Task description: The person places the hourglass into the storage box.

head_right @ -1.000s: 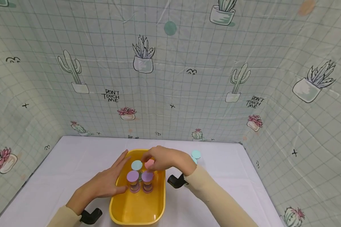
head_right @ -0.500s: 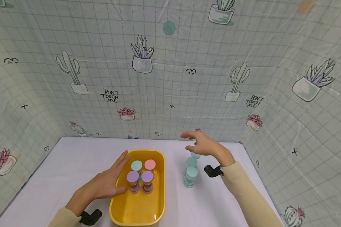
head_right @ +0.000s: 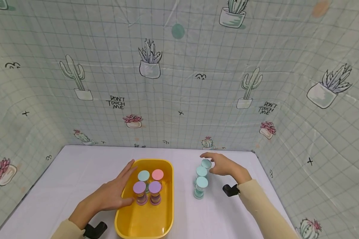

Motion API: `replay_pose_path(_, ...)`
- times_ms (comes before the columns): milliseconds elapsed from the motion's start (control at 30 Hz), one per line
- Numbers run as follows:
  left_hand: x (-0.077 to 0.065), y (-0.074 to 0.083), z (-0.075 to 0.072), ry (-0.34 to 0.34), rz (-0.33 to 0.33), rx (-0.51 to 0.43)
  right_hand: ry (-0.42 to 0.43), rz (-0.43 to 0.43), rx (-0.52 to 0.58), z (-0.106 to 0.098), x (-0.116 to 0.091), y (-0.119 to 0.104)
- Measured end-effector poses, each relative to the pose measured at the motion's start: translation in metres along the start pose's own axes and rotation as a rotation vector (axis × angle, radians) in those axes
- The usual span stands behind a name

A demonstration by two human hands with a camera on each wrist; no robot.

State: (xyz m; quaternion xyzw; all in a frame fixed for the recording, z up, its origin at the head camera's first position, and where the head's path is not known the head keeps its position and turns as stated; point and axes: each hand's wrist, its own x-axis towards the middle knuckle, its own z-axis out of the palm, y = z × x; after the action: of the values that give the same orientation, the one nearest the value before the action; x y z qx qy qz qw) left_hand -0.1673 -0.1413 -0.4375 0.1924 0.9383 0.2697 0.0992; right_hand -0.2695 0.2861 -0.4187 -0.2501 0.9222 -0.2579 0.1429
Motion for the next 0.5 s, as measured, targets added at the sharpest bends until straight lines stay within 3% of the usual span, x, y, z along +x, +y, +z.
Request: replay_pose_path(500, 0.0, 0.0, -0.001, -0.006, 0.0, 0.002, -0.011, 0.038, -0.025, 0.011, 0.011, 0.008)
